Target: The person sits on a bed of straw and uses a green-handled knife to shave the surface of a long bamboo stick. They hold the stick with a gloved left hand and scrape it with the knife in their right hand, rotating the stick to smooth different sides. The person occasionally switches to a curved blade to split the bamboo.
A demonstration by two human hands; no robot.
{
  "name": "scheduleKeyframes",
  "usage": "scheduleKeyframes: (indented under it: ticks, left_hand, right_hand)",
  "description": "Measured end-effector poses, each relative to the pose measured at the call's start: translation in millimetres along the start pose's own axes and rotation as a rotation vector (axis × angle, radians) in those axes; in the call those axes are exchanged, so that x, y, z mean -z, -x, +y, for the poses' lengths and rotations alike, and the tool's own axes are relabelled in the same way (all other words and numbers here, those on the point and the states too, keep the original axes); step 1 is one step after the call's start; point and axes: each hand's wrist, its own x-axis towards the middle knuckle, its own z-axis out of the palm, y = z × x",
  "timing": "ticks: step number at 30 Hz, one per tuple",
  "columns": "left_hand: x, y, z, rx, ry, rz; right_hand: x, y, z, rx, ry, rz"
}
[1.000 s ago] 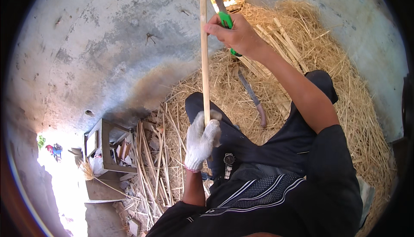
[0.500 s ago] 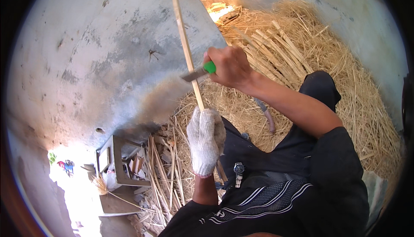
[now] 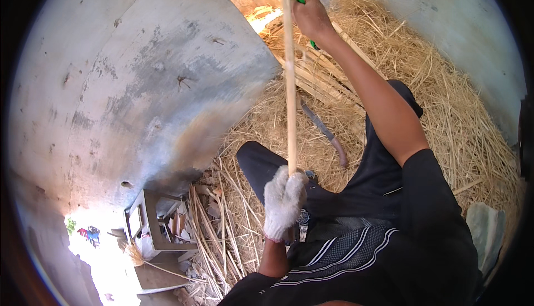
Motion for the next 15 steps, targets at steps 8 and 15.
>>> scheduleKeyframes:
  ticks: [8, 15]
  left_hand:
    - [9.8, -21.9, 19.6, -0.086, 0.264, 0.155]
    - [1.6, -31.7, 37.5, -0.082, 0.398, 0.146]
  right_hand:
    - [-23.7, 30.4, 7.7, 0.488, 0.063, -0.207]
    - [-46.2, 79.4, 5.9, 0.873, 0.172, -0.077]
